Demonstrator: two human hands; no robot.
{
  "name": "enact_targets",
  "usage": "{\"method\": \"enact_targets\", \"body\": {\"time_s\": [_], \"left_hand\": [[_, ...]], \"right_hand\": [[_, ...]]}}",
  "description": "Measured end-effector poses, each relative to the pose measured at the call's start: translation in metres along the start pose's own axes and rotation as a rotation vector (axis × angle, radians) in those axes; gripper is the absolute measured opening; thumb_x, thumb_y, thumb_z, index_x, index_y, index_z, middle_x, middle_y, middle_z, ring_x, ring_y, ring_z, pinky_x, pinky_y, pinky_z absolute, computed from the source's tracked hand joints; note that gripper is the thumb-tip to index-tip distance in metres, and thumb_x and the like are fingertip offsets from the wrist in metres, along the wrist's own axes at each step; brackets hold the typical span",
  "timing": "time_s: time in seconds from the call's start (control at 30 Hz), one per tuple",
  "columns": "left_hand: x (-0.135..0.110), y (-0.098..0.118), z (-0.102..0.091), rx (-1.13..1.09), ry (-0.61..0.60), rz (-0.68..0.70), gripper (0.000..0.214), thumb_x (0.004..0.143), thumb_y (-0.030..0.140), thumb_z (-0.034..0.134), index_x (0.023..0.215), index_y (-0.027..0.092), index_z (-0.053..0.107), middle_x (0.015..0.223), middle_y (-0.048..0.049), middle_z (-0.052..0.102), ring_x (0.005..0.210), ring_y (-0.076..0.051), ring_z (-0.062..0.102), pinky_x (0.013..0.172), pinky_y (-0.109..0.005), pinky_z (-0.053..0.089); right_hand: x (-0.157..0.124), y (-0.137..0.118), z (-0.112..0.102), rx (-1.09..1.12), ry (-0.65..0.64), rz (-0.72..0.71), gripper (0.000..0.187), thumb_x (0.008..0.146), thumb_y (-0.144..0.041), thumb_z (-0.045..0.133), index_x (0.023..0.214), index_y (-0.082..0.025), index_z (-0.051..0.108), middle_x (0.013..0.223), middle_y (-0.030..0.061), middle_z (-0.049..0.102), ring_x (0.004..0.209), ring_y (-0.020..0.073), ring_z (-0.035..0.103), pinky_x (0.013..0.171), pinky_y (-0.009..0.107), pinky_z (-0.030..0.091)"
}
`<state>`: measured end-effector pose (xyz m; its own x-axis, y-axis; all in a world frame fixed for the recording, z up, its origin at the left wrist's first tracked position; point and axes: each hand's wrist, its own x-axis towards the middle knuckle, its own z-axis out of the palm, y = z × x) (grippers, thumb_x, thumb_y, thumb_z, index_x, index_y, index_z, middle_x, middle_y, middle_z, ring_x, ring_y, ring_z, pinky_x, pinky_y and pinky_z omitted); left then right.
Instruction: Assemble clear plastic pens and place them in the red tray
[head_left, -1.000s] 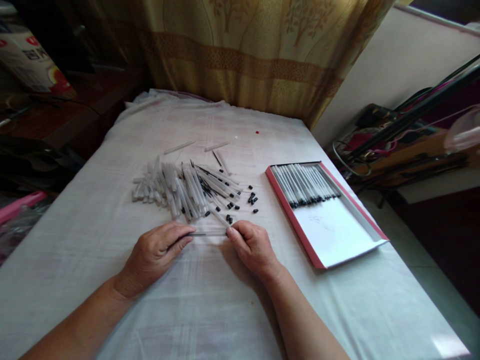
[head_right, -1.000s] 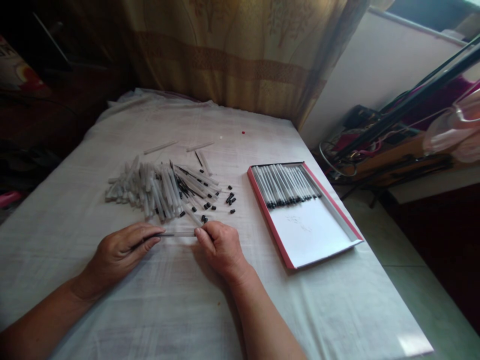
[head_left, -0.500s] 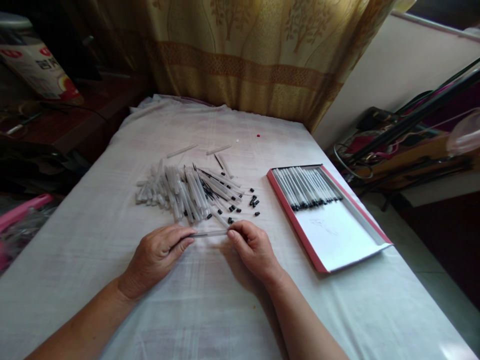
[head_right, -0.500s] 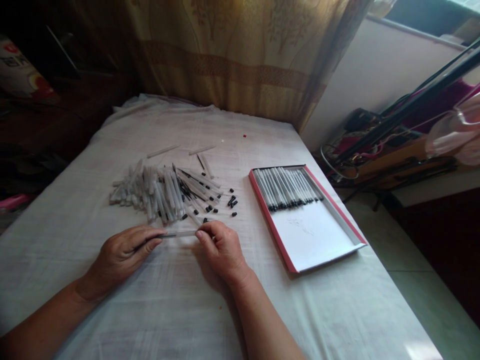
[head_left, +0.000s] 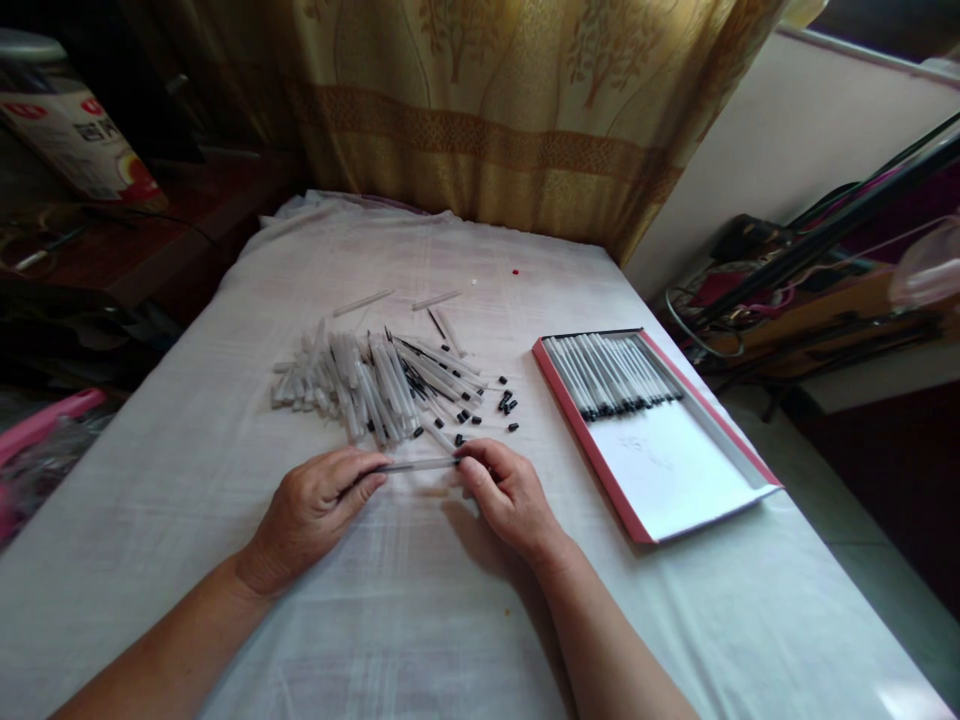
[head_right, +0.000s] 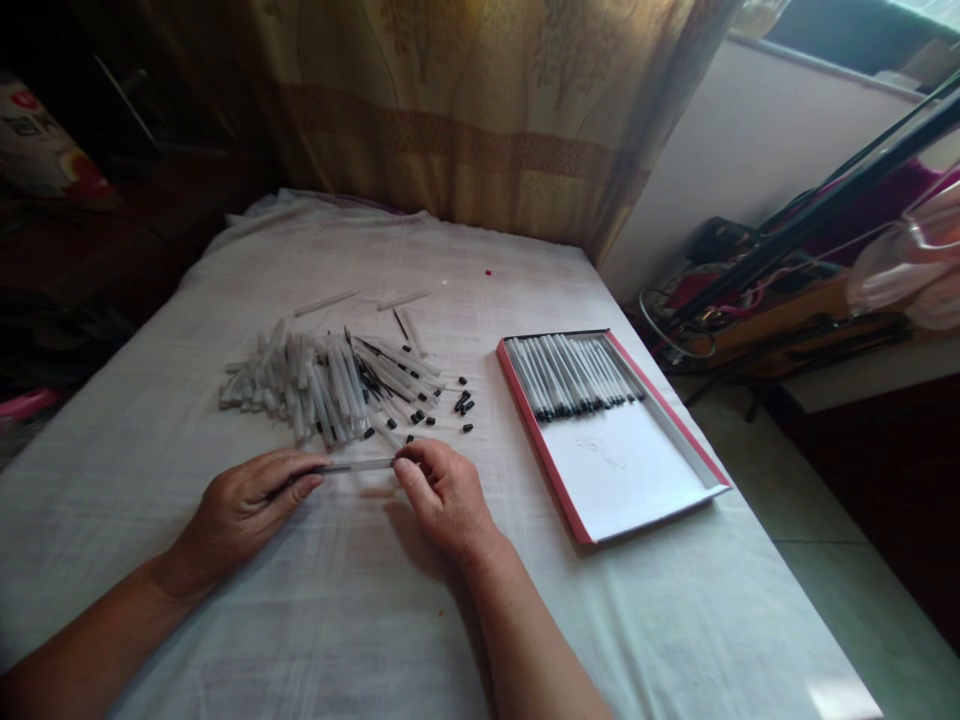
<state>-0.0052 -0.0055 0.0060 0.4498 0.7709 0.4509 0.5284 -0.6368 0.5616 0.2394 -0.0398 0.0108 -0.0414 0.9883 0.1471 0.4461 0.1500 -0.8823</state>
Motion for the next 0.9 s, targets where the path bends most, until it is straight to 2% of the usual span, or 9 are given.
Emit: {"method": "enact_targets", "body": {"time_s": [0.1, 0.23, 0.47, 0.53, 0.67, 0.77, 0.9], "left_hand": [[-0.0004, -0.0005, -0.0001, 0.002, -0.007, -0.013, 0.020, 0.093, 0.033, 0.056, 0.101, 0.022, 0.071, 0.089, -0.0036, 0.075, 0.080, -0.016, 0.071, 0.074, -0.023, 0.056], [-0.0005, 0.0002, -0.0001, -0.008, -0.002, 0.006, 0.019, 0.093, 0.031, 0.057, 0.102, 0.022, 0.071, 0.089, -0.0034, 0.075, 0.081, -0.016, 0.071, 0.074, -0.023, 0.055], [0.0001, 0.0010, 0.0006, -0.025, -0.006, 0.032, 0.018, 0.092, 0.029, 0.060, 0.104, 0.021, 0.071, 0.091, -0.0034, 0.074, 0.082, -0.015, 0.071, 0.076, -0.023, 0.055], [-0.0002, 0.0004, 0.0008, -0.021, -0.005, 0.035, 0.018, 0.092, 0.028, 0.060, 0.104, 0.021, 0.071, 0.091, -0.0036, 0.074, 0.082, -0.015, 0.071, 0.076, -0.023, 0.055], [-0.0009, -0.0007, 0.0013, -0.009, -0.004, 0.039, 0.018, 0.093, 0.029, 0.059, 0.103, 0.021, 0.071, 0.090, -0.0035, 0.074, 0.081, -0.015, 0.071, 0.075, -0.022, 0.054], [-0.0008, -0.0009, 0.0015, -0.009, 0.005, 0.041, 0.018, 0.092, 0.028, 0.059, 0.104, 0.021, 0.070, 0.090, -0.0031, 0.074, 0.081, -0.015, 0.071, 0.075, -0.021, 0.054], [-0.0006, -0.0005, 0.0009, -0.009, 0.005, 0.035, 0.018, 0.092, 0.028, 0.059, 0.104, 0.021, 0.070, 0.091, -0.0030, 0.074, 0.082, -0.015, 0.071, 0.076, -0.022, 0.054]], "right_hand": [[-0.0004, -0.0002, -0.0016, 0.020, 0.015, -0.049, 0.016, 0.087, -0.026, 0.057, 0.098, -0.021, 0.068, 0.087, 0.0037, 0.071, 0.068, 0.0146, 0.061, 0.063, 0.024, 0.047], [0.0003, -0.0035, -0.0019, -0.067, 0.022, -0.104, 0.013, 0.088, -0.025, 0.054, 0.086, -0.021, 0.067, 0.078, 0.0033, 0.069, 0.067, 0.0155, 0.060, 0.065, 0.026, 0.046], [0.0016, -0.0040, -0.0006, -0.214, -0.043, -0.075, 0.038, 0.094, -0.032, 0.044, 0.059, -0.021, 0.054, 0.056, 0.0004, 0.056, 0.055, 0.0138, 0.053, 0.057, 0.025, 0.038], [0.0009, -0.0026, -0.0015, -0.167, -0.053, -0.071, 0.035, 0.095, -0.032, 0.043, 0.066, -0.021, 0.058, 0.062, 0.0013, 0.060, 0.059, 0.0140, 0.056, 0.059, 0.025, 0.040], [-0.0012, -0.0015, -0.0033, -0.027, -0.043, -0.054, 0.016, 0.089, -0.028, 0.053, 0.098, -0.019, 0.063, 0.078, 0.0015, 0.066, 0.065, 0.0133, 0.059, 0.061, 0.023, 0.044], [-0.0012, -0.0013, -0.0031, -0.035, -0.035, -0.068, 0.011, 0.088, -0.026, 0.055, 0.092, -0.019, 0.063, 0.075, 0.0005, 0.064, 0.063, 0.0125, 0.057, 0.060, 0.022, 0.043], [-0.0010, -0.0011, -0.0034, -0.067, -0.032, -0.079, 0.018, 0.091, -0.029, 0.051, 0.082, -0.019, 0.063, 0.071, 0.0008, 0.064, 0.064, 0.0130, 0.058, 0.061, 0.023, 0.043]]}}
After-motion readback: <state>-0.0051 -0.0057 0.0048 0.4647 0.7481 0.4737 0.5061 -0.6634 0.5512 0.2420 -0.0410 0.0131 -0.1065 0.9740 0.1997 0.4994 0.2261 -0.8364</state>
